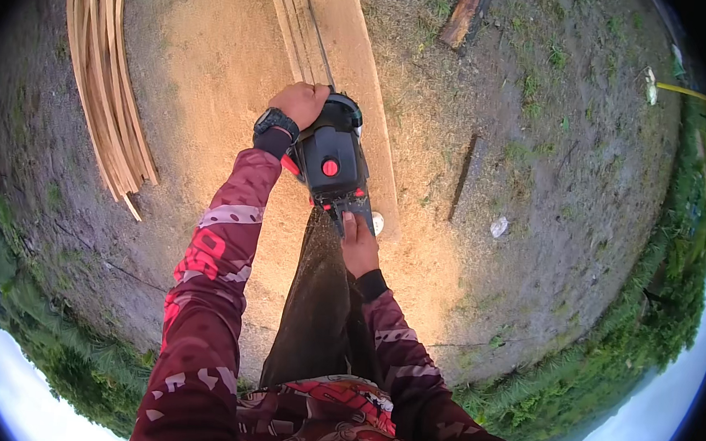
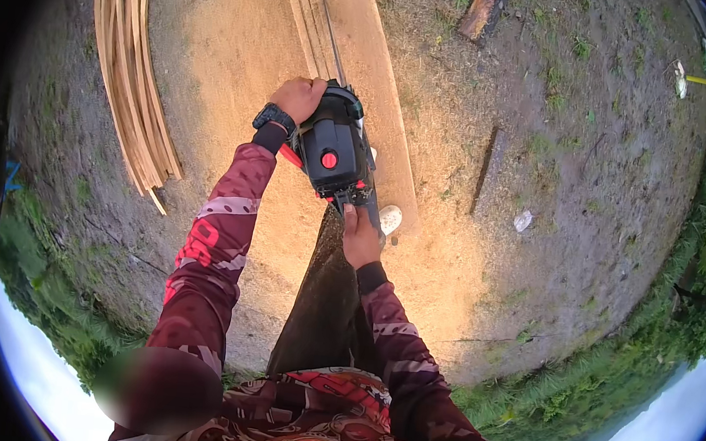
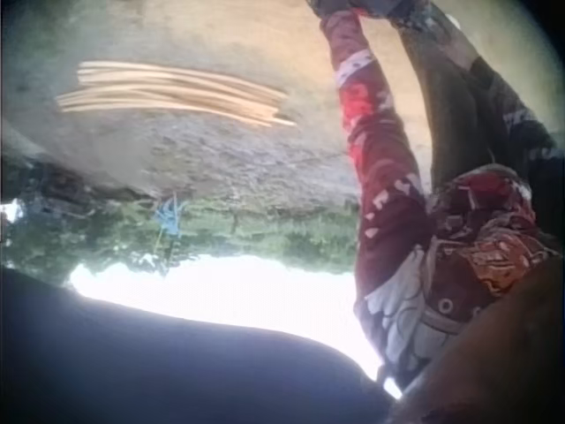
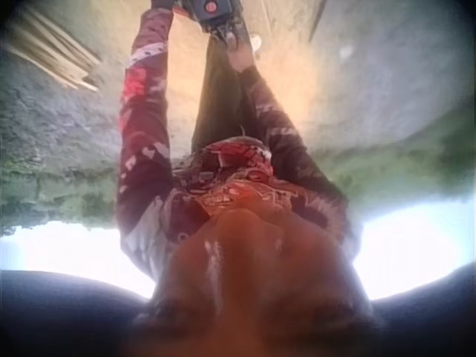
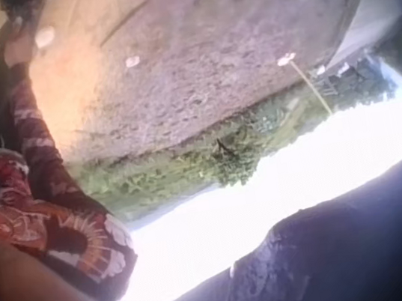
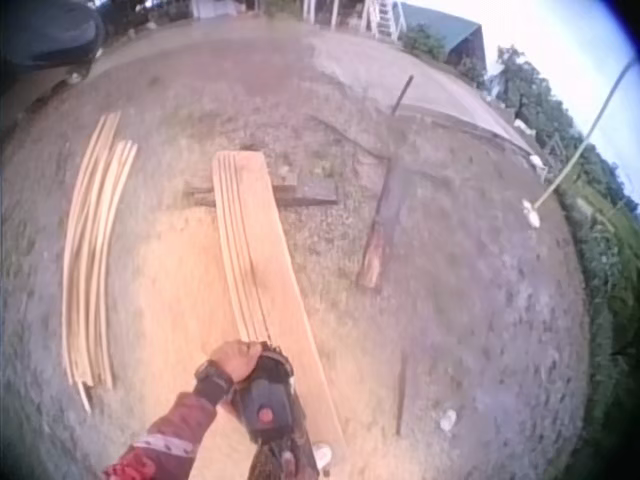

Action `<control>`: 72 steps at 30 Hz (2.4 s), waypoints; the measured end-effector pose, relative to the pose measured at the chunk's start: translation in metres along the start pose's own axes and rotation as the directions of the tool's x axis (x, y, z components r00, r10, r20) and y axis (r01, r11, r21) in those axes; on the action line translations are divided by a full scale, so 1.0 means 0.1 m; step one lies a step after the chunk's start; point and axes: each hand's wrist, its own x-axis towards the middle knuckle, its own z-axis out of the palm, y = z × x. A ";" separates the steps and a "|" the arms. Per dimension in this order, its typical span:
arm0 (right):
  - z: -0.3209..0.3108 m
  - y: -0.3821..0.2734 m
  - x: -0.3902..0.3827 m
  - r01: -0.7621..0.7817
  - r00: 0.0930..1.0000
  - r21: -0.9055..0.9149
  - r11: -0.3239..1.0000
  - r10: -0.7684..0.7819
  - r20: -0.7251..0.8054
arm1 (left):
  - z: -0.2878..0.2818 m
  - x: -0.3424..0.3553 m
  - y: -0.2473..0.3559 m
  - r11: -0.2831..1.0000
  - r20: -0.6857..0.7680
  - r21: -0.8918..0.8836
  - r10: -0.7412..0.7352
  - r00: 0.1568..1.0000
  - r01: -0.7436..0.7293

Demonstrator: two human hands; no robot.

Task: The person cuts a length of wood using a chainsaw, creating a long straight cut through the plank.

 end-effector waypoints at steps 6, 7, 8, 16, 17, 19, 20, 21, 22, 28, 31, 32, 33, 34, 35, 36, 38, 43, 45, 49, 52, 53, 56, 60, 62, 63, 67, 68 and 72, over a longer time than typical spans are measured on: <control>0.06 0.23 -0.27 -0.027 0.999 0.090 0.996 0.024 0.038 | 0.23 -0.38 -0.18 0.992 0.076 0.120 0.022 0.997 -0.031; 0.05 0.33 -0.33 0.003 1.000 0.096 0.995 -0.004 0.020 | 0.28 -0.46 -0.12 0.993 0.079 0.117 0.026 0.997 -0.035; 0.03 0.42 -0.39 0.001 1.000 0.095 0.996 -0.002 0.016 | 0.33 -0.56 -0.05 0.995 0.082 0.099 -0.013 0.997 0.004; -0.02 0.89 -0.71 -0.082 0.995 0.106 0.991 0.077 0.058 | 0.53 -1.05 0.12 0.995 0.080 0.075 -0.076 0.994 0.070; -0.03 0.94 -0.75 -0.081 0.996 0.106 0.991 0.076 0.056 | 0.55 -1.10 0.15 0.994 0.083 0.081 -0.081 0.993 0.074; -0.04 0.98 -0.81 -0.072 0.997 0.106 0.992 0.067 0.048 | 0.61 -1.18 0.13 0.993 0.081 0.088 -0.088 0.993 0.081; -0.05 0.98 -0.85 -0.067 0.997 0.107 0.992 0.062 0.051 | 0.65 -1.22 0.09 0.996 0.046 0.061 -0.063 0.997 0.060; -0.06 0.99 -0.90 -0.096 0.993 0.101 0.990 0.088 0.076 | 0.69 -1.26 0.04 0.999 0.009 0.034 -0.038 0.999 0.038; -0.09 1.02 -0.95 -0.127 0.988 0.093 0.987 0.118 0.097 | 0.72 -1.32 0.06 0.999 0.009 0.034 -0.038 0.999 0.038; -0.18 1.18 -1.12 -0.108 0.992 0.072 0.992 0.102 0.078 | 0.80 -1.53 0.17 0.997 0.066 0.071 -0.018 0.998 0.013; -0.19 1.18 -1.11 -0.109 0.991 0.036 0.993 0.106 0.079 | 0.75 -1.54 0.22 0.993 0.099 0.117 -0.005 0.995 -0.007; -0.16 1.20 -1.07 -0.116 0.991 0.037 0.993 0.113 0.077 | 0.77 -1.51 0.21 0.993 0.106 0.117 -0.003 0.994 -0.009; -0.13 1.22 -1.02 -0.105 0.993 0.042 0.994 0.103 0.065 | 0.80 -1.46 0.20 0.994 0.067 0.108 -0.014 0.998 0.006; -0.12 1.21 -1.01 -0.099 0.994 0.045 0.994 0.097 0.059 | 0.82 -1.46 0.19 0.995 0.031 0.099 -0.031 0.999 0.028; -0.10 1.21 -0.99 -0.110 0.992 0.045 0.993 0.107 0.063 | 0.84 -1.43 0.16 0.994 0.041 0.100 -0.035 0.999 0.031; -0.07 1.20 -0.95 -0.120 0.991 0.050 0.992 0.116 0.067 | 0.83 -1.37 0.13 0.995 0.039 0.098 -0.040 0.998 0.036; -0.02 1.03 -0.76 -0.117 0.991 0.063 0.991 0.112 0.070 | 0.77 -1.14 0.01 0.994 0.024 0.102 -0.040 0.999 0.037; 0.10 1.03 -0.63 -0.083 0.996 0.085 0.993 0.080 0.043 | 0.80 -1.02 -0.13 0.994 -0.004 0.064 0.089 0.996 -0.088; 0.10 1.22 -0.67 -0.065 0.998 0.084 0.994 0.063 0.019 | 0.90 -1.06 -0.11 1.000 0.024 0.017 0.025 0.999 -0.026; 0.11 1.43 -0.77 -0.081 0.995 0.084 0.993 0.076 0.058 | 1.10 -1.33 -0.13 0.998 0.033 0.044 -0.050 0.998 0.049; 0.15 1.78 -0.83 -0.079 0.995 0.095 0.992 0.072 0.069 | 1.30 -1.52 -0.15 0.999 0.012 0.033 -0.038 0.999 0.037; 0.18 1.94 -0.84 -0.042 0.998 0.070 0.997 0.039 0.042 | 1.39 -1.59 -0.16 0.999 -0.003 0.030 -0.018 1.000 0.019; 0.26 2.33 -0.88 0.013 1.000 0.068 0.998 -0.014 0.006 | 1.64 -1.75 -0.20 0.990 -0.023 0.088 0.110 0.994 -0.107; 0.29 2.71 -0.94 0.026 1.000 0.081 0.996 -0.026 0.002 | 2.01 -1.91 -0.35 0.992 -0.027 0.096 0.087 0.996 -0.084; 0.26 2.84 -1.10 0.025 1.000 0.087 0.996 -0.026 0.013 | 2.19 -2.04 -0.44 0.970 -0.027 0.144 0.202 0.979 -0.196; 0.26 2.90 -1.13 0.045 0.999 0.078 0.996 -0.046 0.012 | 2.27 -2.10 -0.49 0.961 -0.058 0.173 0.230 0.971 -0.217; 0.21 3.28 -1.28 0.150 0.988 0.048 0.988 -0.147 -0.056 | 2.52 -2.31 -0.42 0.973 -0.085 0.125 0.204 0.975 -0.193; 0.19 3.39 -1.34 0.147 0.988 0.044 0.988 -0.144 -0.061 | 2.60 -2.40 -0.36 0.973 -0.082 0.119 0.208 0.975 -0.198; 0.21 3.50 -1.60 0.117 0.993 0.073 0.990 -0.117 -0.012 | 2.76 -2.66 -0.49 0.985 -0.121 0.128 0.133 0.984 -0.118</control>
